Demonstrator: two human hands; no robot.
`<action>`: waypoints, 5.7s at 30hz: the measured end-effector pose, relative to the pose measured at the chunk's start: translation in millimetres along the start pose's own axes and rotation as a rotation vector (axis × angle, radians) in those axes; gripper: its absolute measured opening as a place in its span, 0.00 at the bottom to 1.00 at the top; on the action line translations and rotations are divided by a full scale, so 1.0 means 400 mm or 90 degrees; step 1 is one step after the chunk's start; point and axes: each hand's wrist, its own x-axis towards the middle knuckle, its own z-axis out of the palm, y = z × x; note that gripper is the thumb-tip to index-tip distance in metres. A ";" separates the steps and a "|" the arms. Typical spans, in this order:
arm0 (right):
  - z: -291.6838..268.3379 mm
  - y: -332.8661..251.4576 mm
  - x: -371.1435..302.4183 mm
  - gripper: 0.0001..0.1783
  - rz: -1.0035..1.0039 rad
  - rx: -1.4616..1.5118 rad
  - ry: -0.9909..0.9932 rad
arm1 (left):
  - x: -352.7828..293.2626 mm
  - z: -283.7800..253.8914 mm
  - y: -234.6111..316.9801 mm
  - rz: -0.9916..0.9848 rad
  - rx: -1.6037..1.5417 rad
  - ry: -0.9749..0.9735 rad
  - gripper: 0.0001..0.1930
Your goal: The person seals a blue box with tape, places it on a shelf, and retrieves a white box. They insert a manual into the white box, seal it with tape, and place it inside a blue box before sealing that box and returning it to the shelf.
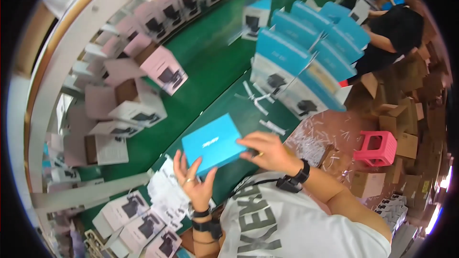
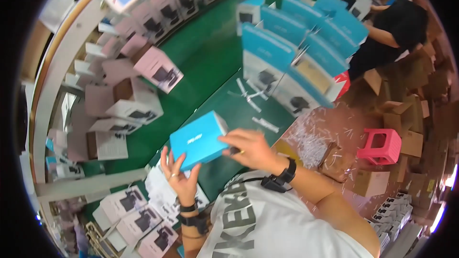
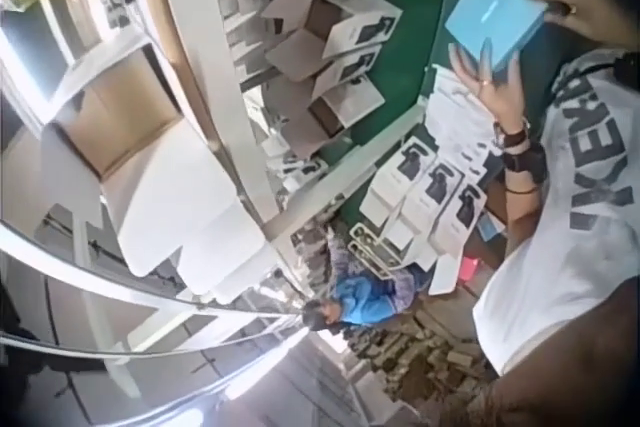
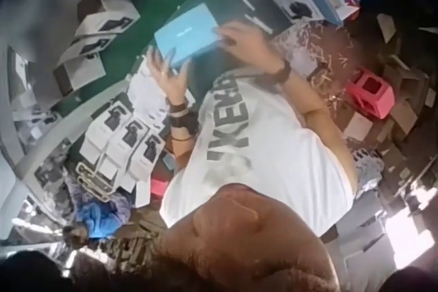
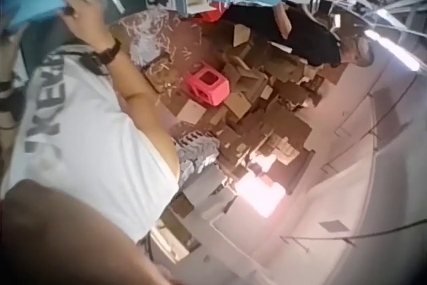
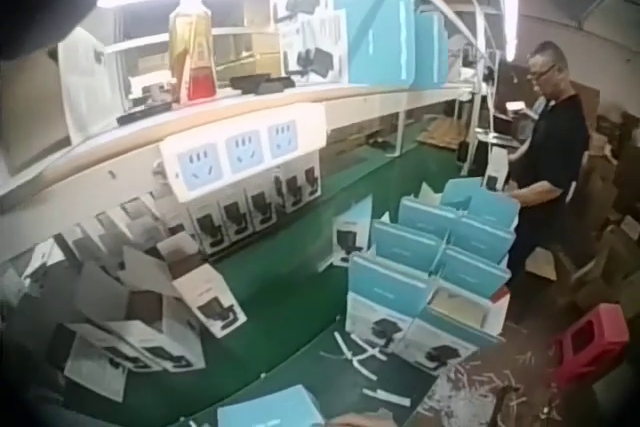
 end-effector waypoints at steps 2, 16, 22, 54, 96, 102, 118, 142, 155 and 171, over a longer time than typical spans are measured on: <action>0.042 0.039 -0.018 0.27 -0.022 -0.008 0.016 | -0.010 0.017 -0.002 0.069 0.119 0.042 0.31; 0.082 0.050 -0.061 0.29 -0.110 -0.146 0.012 | -0.002 -0.061 0.029 0.226 0.433 -0.042 0.31; 0.076 0.041 -0.048 0.28 -0.129 -0.152 -0.059 | 0.073 0.053 0.059 0.157 0.540 -0.291 0.43; -0.127 0.274 -0.295 0.12 0.584 0.251 0.114 | 0.782 0.346 -0.001 0.027 0.548 -0.202 0.45; 0.128 0.131 -0.011 0.24 0.429 0.308 -0.053 | -0.469 -0.429 -0.358 -0.470 0.675 0.288 0.27; 0.130 0.106 -0.022 0.27 0.426 0.332 -0.114 | -0.479 -0.467 -0.519 -0.456 0.791 0.226 0.24; -0.027 0.171 -0.160 0.16 0.467 0.274 -0.216 | -0.053 -0.219 0.132 -0.159 -0.416 0.564 0.34; -0.027 0.120 0.088 0.15 0.325 0.316 -0.202 | -0.088 0.065 0.109 -0.134 0.122 0.207 0.42; -0.009 0.097 0.148 0.15 0.062 -0.044 -0.157 | -0.005 0.173 0.111 0.081 0.529 -0.154 0.48; 0.008 0.103 0.169 0.08 0.007 -0.201 -0.020 | 0.004 0.163 0.122 0.098 0.511 -0.190 0.46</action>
